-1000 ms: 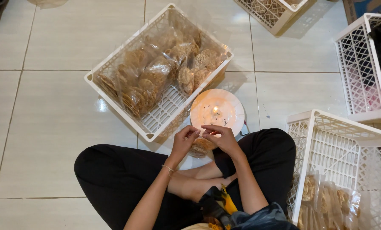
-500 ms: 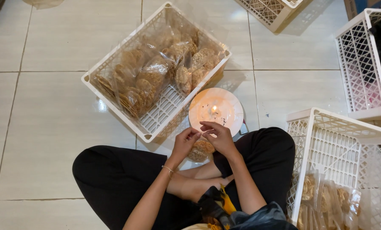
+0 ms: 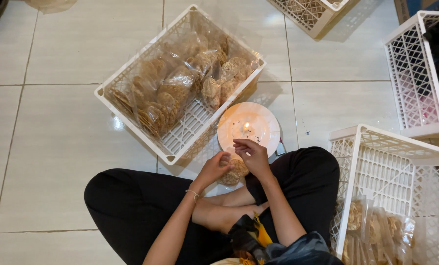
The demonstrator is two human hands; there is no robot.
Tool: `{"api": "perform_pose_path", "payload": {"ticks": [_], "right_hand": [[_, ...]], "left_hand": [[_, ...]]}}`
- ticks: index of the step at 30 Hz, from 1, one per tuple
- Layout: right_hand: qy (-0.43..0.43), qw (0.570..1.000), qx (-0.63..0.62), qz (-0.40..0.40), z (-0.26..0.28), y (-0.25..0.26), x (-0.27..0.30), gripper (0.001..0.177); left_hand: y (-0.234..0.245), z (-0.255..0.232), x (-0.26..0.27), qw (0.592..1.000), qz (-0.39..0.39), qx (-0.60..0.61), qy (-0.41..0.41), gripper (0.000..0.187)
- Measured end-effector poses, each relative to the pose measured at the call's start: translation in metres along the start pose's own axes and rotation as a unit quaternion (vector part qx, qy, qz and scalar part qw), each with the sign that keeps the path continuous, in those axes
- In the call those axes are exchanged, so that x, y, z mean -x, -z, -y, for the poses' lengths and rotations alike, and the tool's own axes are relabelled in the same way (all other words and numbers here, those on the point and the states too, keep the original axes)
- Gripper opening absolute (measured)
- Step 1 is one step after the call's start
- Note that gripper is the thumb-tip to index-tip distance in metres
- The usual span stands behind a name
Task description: Sealing plastic bags of snacks using a candle flame while sitting on the floor.
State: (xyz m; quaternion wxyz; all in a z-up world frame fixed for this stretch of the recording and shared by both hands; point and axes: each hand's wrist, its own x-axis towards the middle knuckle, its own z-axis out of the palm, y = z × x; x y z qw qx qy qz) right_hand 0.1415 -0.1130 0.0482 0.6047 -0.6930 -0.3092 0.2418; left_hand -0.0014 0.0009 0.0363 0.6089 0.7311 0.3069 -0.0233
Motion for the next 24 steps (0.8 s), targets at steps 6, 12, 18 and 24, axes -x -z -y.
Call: {"api": "perform_pose_path", "payload": {"ticks": [6,12,18,24], "right_hand": [[-0.03,0.999,0.044,0.008,-0.014,0.0,0.0,0.039],[-0.12,0.981,0.136,0.064,-0.02,0.013,0.008,0.028],[-0.151,0.97,0.177,0.073,-0.024,0.015,0.005,0.012],[-0.173,0.969,0.163,0.06,-0.022,0.015,0.003,0.012]], "left_hand": [[-0.002,0.01,0.0,0.996,0.058,-0.059,0.036,0.045],[-0.004,0.032,-0.01,0.996,0.044,-0.063,0.055,0.043],[-0.002,0.034,-0.009,0.997,0.039,-0.048,0.049,0.051],[0.011,0.027,-0.005,0.993,0.074,-0.073,0.047,0.065]]}}
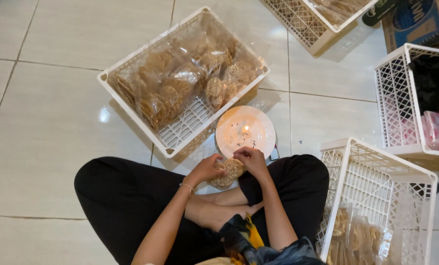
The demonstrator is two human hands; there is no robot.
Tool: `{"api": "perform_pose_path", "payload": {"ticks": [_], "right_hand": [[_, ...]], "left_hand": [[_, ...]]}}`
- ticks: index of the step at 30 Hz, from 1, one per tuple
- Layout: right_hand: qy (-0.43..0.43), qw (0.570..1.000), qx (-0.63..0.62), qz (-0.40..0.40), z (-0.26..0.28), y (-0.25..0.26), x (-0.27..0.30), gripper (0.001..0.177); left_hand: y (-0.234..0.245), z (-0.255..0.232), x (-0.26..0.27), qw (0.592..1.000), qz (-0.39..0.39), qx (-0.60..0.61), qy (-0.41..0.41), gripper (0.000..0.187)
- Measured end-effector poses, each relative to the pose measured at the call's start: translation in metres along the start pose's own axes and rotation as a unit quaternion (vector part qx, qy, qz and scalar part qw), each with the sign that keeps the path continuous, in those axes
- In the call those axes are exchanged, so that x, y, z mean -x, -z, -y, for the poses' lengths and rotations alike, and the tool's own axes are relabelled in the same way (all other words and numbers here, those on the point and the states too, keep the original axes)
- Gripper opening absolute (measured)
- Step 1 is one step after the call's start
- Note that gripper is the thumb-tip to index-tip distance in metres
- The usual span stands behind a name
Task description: Sealing plastic bags of snacks using a candle flame while sitting on the floor.
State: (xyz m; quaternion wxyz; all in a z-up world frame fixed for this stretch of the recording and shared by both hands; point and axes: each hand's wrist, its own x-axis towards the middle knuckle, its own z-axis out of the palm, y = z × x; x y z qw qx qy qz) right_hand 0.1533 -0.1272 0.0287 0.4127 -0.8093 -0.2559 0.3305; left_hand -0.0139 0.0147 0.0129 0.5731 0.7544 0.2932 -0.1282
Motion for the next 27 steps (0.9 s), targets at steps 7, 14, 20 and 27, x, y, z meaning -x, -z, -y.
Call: {"api": "perform_pose_path", "payload": {"ticks": [7,14,20,27], "right_hand": [[0.033,0.998,-0.025,0.045,0.007,0.0,0.008,0.015],[0.051,0.995,-0.041,0.079,0.014,-0.01,0.015,0.019],[0.061,0.995,-0.042,0.065,0.015,-0.009,0.016,0.014],[0.076,0.996,-0.02,0.046,0.012,-0.011,0.01,0.008]], "left_hand": [[0.006,-0.022,0.001,0.987,-0.081,0.124,-0.065,0.079],[-0.003,0.001,-0.018,0.964,-0.119,0.224,-0.084,0.035],[-0.01,0.009,-0.025,0.954,-0.122,0.253,-0.108,0.023],[-0.005,0.006,-0.025,0.936,-0.166,0.283,-0.127,0.017]]}}
